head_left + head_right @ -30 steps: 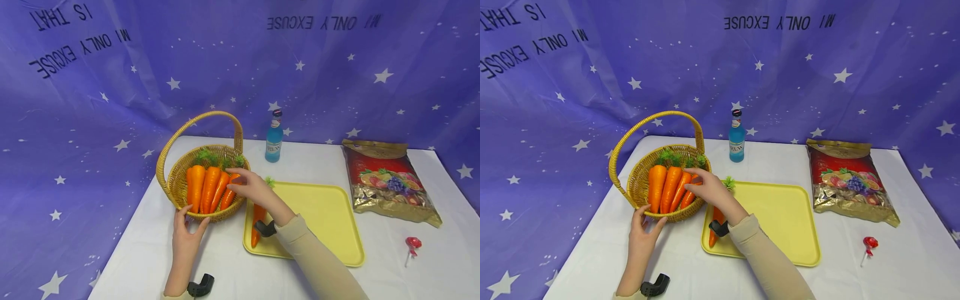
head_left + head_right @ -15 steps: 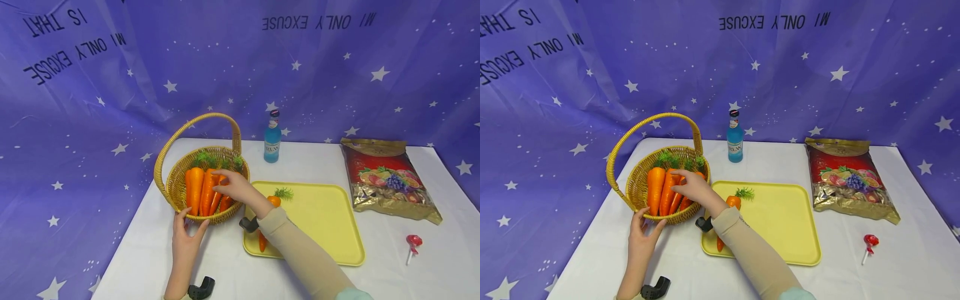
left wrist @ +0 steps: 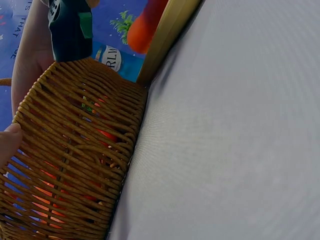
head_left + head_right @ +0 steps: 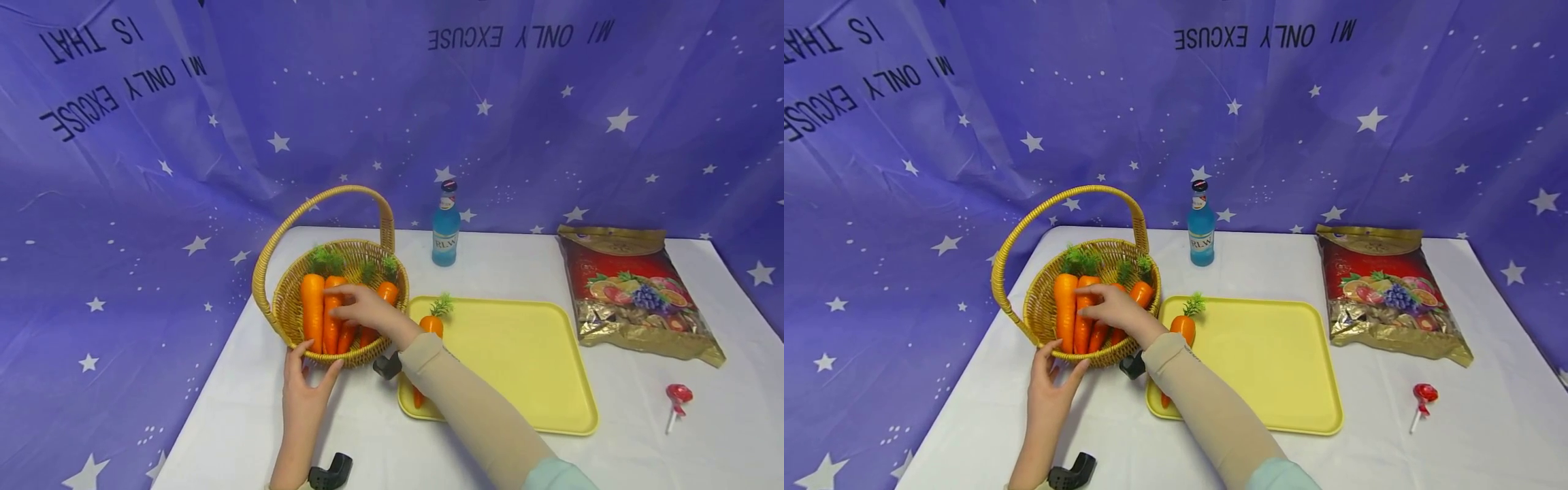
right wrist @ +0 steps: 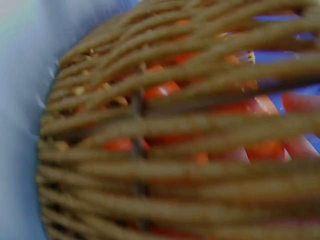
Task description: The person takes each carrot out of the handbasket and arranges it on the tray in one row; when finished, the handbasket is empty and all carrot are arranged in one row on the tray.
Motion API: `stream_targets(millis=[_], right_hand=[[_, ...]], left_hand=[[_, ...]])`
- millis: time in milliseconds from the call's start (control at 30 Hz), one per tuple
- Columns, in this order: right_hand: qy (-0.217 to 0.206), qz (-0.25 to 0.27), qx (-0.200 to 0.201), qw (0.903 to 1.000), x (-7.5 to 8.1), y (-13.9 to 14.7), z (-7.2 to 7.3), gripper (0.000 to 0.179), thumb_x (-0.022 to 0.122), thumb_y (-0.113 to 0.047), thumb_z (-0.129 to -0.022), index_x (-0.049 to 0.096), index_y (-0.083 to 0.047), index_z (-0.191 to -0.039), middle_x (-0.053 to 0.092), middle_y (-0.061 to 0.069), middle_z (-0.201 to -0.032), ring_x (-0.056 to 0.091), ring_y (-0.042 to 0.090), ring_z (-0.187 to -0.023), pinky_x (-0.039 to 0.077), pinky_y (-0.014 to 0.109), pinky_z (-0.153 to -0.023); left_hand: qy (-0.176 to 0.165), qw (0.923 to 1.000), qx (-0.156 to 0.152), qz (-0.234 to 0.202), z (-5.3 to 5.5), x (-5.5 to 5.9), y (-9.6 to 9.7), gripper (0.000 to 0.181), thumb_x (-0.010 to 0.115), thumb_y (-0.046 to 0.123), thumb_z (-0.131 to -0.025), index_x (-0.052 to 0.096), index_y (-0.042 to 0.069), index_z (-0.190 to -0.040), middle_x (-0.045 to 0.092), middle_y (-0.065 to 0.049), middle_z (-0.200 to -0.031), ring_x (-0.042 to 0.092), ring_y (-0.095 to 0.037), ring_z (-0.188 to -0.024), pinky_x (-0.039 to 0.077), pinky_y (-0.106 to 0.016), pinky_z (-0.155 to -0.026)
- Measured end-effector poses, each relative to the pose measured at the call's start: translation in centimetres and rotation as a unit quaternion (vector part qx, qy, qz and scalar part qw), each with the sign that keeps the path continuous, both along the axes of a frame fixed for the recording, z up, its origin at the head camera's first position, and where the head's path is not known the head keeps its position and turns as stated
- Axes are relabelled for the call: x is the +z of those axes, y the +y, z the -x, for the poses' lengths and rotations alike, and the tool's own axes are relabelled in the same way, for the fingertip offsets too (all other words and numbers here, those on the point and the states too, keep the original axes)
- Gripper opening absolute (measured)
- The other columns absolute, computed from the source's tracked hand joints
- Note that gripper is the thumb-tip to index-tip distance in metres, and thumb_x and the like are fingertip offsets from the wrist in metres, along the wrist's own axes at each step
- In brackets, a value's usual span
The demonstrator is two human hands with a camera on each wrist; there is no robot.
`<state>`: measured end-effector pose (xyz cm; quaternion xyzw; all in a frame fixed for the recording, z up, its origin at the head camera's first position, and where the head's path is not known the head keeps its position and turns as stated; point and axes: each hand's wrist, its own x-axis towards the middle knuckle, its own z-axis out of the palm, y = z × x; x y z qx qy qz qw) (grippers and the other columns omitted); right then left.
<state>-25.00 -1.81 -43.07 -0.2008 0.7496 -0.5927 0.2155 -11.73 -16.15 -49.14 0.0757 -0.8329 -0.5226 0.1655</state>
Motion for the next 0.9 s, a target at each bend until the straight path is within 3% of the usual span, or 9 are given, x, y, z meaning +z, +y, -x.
stream_targets(millis=[333, 467, 567, 800, 900], right_hand=[[0.033, -0.006, -0.047, 0.9983, -0.1, -0.1, -0.1, 0.040, 0.067, -0.019, -0.091, 0.061, -0.022, -0.130, 0.056, 0.003, -0.132, 0.061, 0.016, -0.096, 0.055, 0.029, -0.075], [0.058, -0.012, -0.063, 0.9963, -0.2, 0.1, -0.2, 0.039, 0.067, -0.024, -0.092, 0.061, -0.025, -0.130, 0.055, 0.001, -0.134, 0.060, 0.018, -0.103, 0.055, 0.029, -0.076], [0.076, 0.000, -0.070, 0.9946, -0.1, 0.3, -0.3, 0.038, 0.067, -0.025, -0.092, 0.061, -0.025, -0.130, 0.055, -0.001, -0.134, 0.057, 0.017, -0.109, 0.054, 0.030, -0.078], [0.092, 0.038, -0.080, 0.9918, 0.5, 0.7, -0.7, 0.039, 0.067, -0.025, -0.092, 0.061, -0.025, -0.130, 0.060, 0.002, -0.119, 0.061, 0.020, -0.094, 0.057, 0.036, -0.076], [0.099, 0.047, -0.076, 0.9911, 0.8, 1.0, -1.0, 0.039, 0.067, -0.026, -0.092, 0.060, -0.026, -0.130, 0.058, 0.001, -0.122, 0.058, 0.020, -0.101, 0.057, 0.033, -0.077]], left_hand=[[-0.003, 1.0000, -0.002, 0.002, 0.0, -0.1, 0.1, 0.065, 0.080, 0.031, -0.081, 0.045, 0.012, -0.132, 0.035, -0.015, -0.146, 0.037, -0.031, -0.132, 0.035, -0.051, -0.107], [-0.001, 1.0000, -0.003, -0.001, 0.0, 0.0, 0.2, 0.065, 0.080, 0.030, -0.081, 0.045, 0.011, -0.132, 0.036, -0.014, -0.144, 0.037, -0.030, -0.132, 0.036, -0.051, -0.107], [0.000, 1.0000, -0.002, 0.000, 0.0, 0.1, 0.2, 0.064, 0.080, 0.029, -0.080, 0.046, 0.011, -0.132, 0.037, -0.013, -0.143, 0.037, -0.030, -0.132, 0.036, -0.050, -0.107], [-0.002, 1.0000, -0.003, -0.001, 0.0, 0.0, 0.0, 0.064, 0.080, 0.031, -0.081, 0.045, 0.013, -0.132, 0.037, -0.012, -0.143, 0.037, -0.029, -0.132, 0.036, -0.050, -0.107], [-0.004, 1.0000, -0.002, -0.003, 0.0, 0.0, -0.1, 0.065, 0.079, 0.032, -0.081, 0.045, 0.013, -0.132, 0.034, -0.014, -0.146, 0.034, -0.031, -0.134, 0.035, -0.050, -0.108]])
